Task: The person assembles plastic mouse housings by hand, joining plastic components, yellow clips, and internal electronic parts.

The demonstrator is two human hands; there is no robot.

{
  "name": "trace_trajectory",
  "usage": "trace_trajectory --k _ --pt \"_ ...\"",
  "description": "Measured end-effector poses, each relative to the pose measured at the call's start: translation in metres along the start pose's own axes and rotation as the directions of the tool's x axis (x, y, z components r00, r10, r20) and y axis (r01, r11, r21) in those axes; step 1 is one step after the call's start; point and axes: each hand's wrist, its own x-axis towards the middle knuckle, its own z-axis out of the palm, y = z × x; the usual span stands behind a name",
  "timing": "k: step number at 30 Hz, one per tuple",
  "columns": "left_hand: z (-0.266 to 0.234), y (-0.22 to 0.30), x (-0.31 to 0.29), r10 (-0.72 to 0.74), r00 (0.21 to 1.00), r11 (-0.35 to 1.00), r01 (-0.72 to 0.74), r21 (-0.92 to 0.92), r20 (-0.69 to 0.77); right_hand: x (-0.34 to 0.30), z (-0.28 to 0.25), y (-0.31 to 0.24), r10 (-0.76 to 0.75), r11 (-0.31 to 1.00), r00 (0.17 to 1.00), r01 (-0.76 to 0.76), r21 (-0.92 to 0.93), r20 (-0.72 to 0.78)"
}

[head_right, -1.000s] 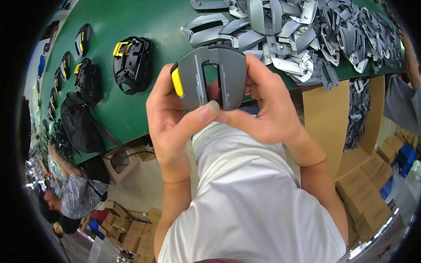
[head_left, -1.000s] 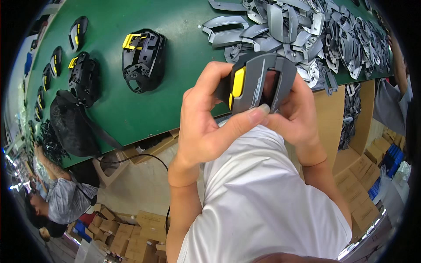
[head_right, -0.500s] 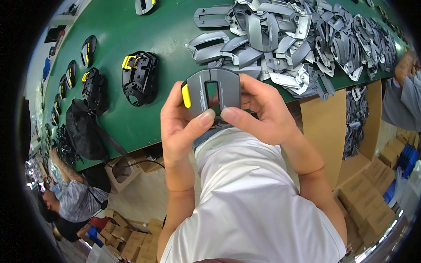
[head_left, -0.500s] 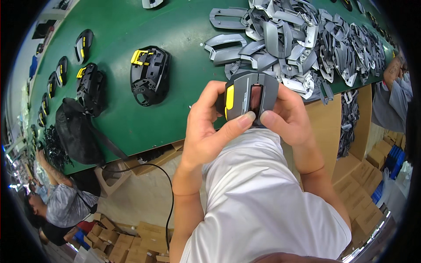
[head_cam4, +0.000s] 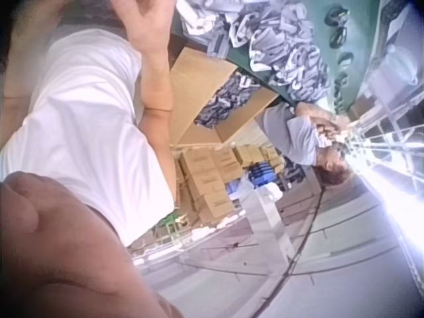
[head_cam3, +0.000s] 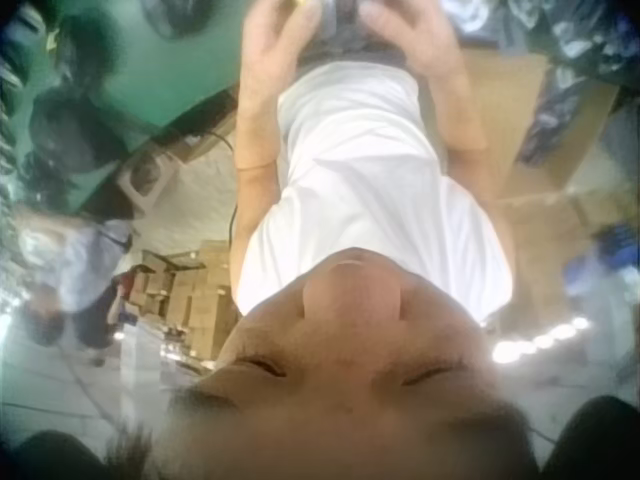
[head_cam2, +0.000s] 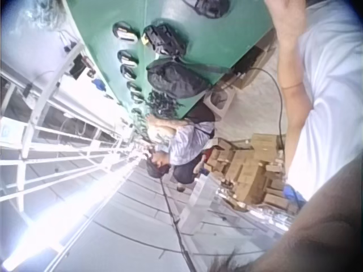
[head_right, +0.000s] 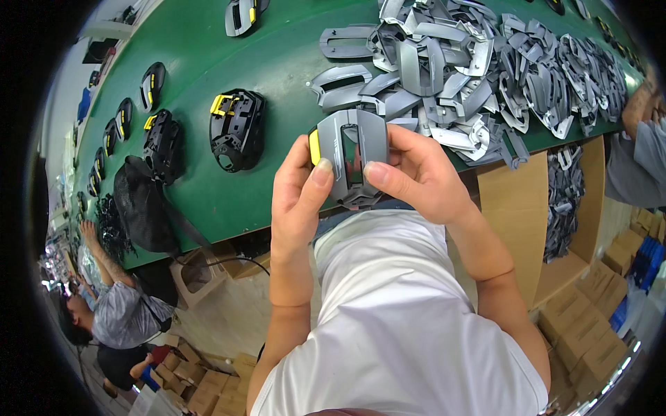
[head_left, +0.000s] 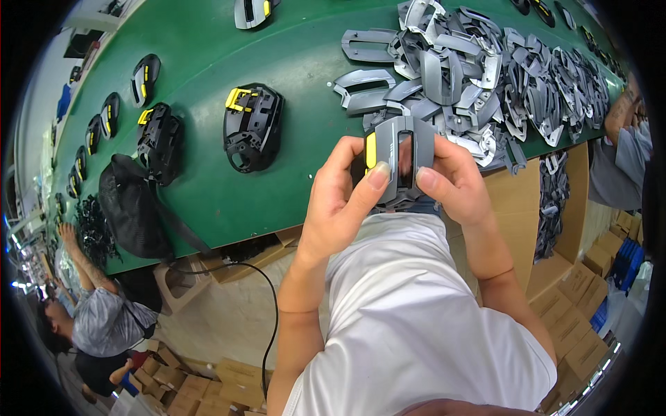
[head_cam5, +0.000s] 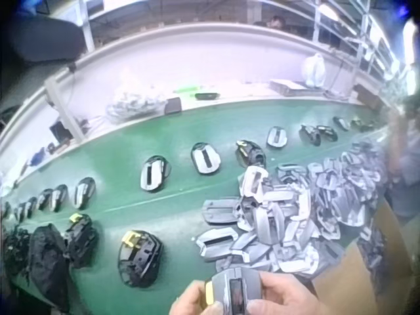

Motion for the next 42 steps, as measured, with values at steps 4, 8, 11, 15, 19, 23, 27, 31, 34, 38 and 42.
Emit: trace_trajectory --k 4,8,11,15,19,23,27,31,34,38,42 --pt "0.000 0.000 0.003 -0.047 0.998 0.991 0.053 0.124 -0.047 0.003 -0.002 0.008 0.014 0.995 0.999 -0.010 0.103 -0.044" --pt "-0.004 -0.003 0.005 -0.055 0.997 0.982 0.065 0.179 -0.062 0.001 0.002 0.006 -0.022 0.993 1.000 0.021 0.119 0.006" --pt "-0.003 -0.004 0.003 -0.025 0.997 0.956 0.046 0.289 -0.076 0.000 0.000 0.000 0.013 0.999 1.000 -0.013 0.048 0.009" --pt "0.008 0.003 0.003 0.025 0.992 0.932 0.022 0.363 -0.124 -0.002 0.001 0.001 0.007 0.999 0.999 -0.004 0.052 -0.044" --pt "0.001 0.004 0.003 0.157 0.988 0.913 -0.150 0.379 0.014 -0.004 0.001 0.005 -0.061 0.992 0.996 0.067 0.104 -0.062" --pt "-0.011 0.010 0.012 0.303 0.913 0.850 -0.389 0.355 0.274 -0.001 -0.003 -0.009 -0.384 0.770 0.919 0.375 -0.516 0.094" --pt "-0.003 0.023 0.005 0.094 0.994 0.992 -0.088 -0.087 0.063 -0.005 0.002 -0.029 -0.502 0.085 0.775 0.486 -0.870 0.384" --pt "-0.008 0.016 -0.002 -0.032 0.993 0.999 0.027 0.040 0.115 0.006 0.011 -0.021 -0.593 0.095 0.716 0.517 -0.850 0.369" --pt "0.000 0.017 0.001 -0.064 0.994 0.996 0.058 -0.064 -0.091 0.007 0.016 -0.013 -0.638 0.588 0.769 0.469 -0.659 -0.022" --pt "-0.003 0.004 0.006 0.077 0.986 0.965 -0.037 0.260 -0.146 0.001 0.003 0.002 -0.138 0.990 0.984 0.137 -0.024 -0.110" --pt "0.006 0.010 0.005 0.010 0.965 0.996 -0.034 -0.086 -0.264 0.005 0.017 0.011 -0.174 0.979 0.980 0.161 -0.126 -0.099"
